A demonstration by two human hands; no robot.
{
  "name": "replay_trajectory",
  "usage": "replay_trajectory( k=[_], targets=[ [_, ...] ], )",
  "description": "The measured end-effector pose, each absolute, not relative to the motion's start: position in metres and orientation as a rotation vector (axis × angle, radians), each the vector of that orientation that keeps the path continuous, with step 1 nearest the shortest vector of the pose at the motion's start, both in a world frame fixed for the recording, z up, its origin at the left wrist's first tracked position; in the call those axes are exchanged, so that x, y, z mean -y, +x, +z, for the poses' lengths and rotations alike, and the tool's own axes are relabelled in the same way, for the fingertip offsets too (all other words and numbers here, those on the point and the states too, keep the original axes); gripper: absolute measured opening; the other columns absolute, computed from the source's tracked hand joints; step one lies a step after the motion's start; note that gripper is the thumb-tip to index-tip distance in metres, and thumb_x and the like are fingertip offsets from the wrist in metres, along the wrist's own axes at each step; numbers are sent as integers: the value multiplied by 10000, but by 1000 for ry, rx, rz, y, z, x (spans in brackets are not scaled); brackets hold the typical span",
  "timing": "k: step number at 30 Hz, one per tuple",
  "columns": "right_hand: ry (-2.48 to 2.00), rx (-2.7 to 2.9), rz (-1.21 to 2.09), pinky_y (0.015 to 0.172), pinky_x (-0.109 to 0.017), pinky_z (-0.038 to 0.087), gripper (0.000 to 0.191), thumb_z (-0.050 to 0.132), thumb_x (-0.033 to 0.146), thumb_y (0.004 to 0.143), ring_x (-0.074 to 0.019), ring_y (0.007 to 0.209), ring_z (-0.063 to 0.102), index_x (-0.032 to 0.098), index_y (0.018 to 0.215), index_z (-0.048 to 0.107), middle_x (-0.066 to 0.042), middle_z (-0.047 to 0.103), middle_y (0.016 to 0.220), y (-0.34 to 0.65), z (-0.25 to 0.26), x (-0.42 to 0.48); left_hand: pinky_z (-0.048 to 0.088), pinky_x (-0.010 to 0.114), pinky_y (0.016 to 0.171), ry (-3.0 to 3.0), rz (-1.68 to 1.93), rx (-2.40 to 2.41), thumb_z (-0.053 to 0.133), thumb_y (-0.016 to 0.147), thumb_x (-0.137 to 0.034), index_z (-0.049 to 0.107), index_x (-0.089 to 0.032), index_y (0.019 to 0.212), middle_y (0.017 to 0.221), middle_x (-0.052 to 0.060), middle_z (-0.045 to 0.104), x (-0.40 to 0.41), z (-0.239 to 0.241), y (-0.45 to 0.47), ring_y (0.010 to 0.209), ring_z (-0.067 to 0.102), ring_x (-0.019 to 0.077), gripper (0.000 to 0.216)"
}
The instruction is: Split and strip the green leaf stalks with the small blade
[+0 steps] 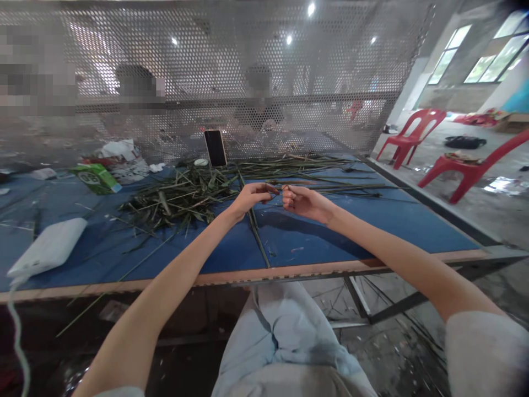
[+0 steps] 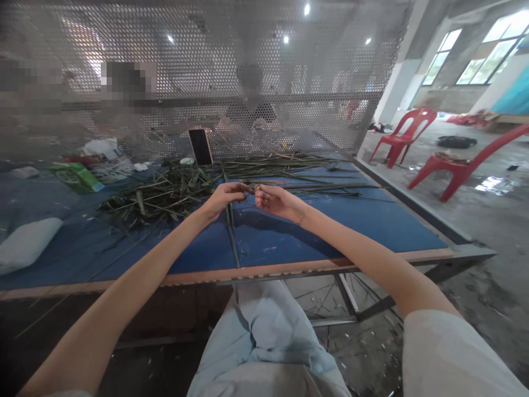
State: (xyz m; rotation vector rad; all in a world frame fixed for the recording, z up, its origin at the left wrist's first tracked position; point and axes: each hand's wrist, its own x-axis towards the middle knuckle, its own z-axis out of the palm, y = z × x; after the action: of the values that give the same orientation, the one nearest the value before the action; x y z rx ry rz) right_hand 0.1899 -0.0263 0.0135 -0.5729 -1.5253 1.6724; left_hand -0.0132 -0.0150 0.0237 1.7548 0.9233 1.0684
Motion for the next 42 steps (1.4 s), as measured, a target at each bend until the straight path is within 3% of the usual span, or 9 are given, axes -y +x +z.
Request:
replay_trajectory(
  k=[9,14,17,22,25,29,34,38,42],
  targets=[
    [-608,1649,1448,758,-355,461,252,425,452,890,-163,713,463,219,815,485,-38,450,740,203,26,25,436,284,772,1852,1077,-988,729,691,-397,693,-152,825,845,54,667,20,29,-11,815,585,166,282],
    [-564,1608,1580,747,-343,447,235,416,416,891,-153,672,436,217,786,486,-21,406,701,202,25,26,424,312,916,1756,1365,-874,722,726,-364,663,-201,1050,1039,64,669,23,41,-7,1022,585,190,368],
    [-539,1566,1685,733,-334,449,214,446,391,887,-143,646,426,212,781,498,-6,370,671,201,23,27,451,325,895,1730,1298,-834,766,685,-314,680,-212,1066,999,59,690,28,48,-7,979,615,197,404],
    [-570,1581,1662,726,-330,452,220,475,397,890,-140,639,447,205,803,536,1,386,641,199,23,28,484,322,854,1723,1301,-901,795,645,-282,729,-172,856,889,57,710,35,52,-4,893,642,187,247],
    [-576,1594,1632,628,-286,437,241,507,430,874,-123,574,428,201,831,571,20,379,597,203,29,27,494,318,834,1681,1335,-930,809,623,-297,726,-155,822,832,54,709,38,54,-1,842,652,178,258],
    [-667,1653,1523,418,-237,246,461,415,614,869,-92,418,253,190,804,585,66,266,477,226,44,21,511,307,807,1582,1410,-931,814,621,-283,720,-152,809,771,34,691,41,72,-10,791,654,169,248],
    [-780,1616,1117,417,-239,155,649,209,764,846,-79,399,94,212,733,531,105,122,425,265,56,-5,543,325,741,1327,1313,-970,689,766,-252,692,-154,779,697,43,642,36,105,-45,744,660,177,99],
    [-914,1628,975,434,-245,234,562,295,719,861,-91,393,190,227,647,460,88,197,421,264,44,-27,547,327,645,1223,1187,-1068,737,702,-246,702,-152,780,643,58,643,23,98,-55,619,638,175,127],
    [-1340,1885,587,532,-263,341,479,438,613,862,-142,515,469,200,637,530,-11,496,504,244,18,-27,503,257,544,1147,926,-1208,812,592,-209,688,-128,681,613,56,646,15,61,-40,515,593,123,172]
  ],
)
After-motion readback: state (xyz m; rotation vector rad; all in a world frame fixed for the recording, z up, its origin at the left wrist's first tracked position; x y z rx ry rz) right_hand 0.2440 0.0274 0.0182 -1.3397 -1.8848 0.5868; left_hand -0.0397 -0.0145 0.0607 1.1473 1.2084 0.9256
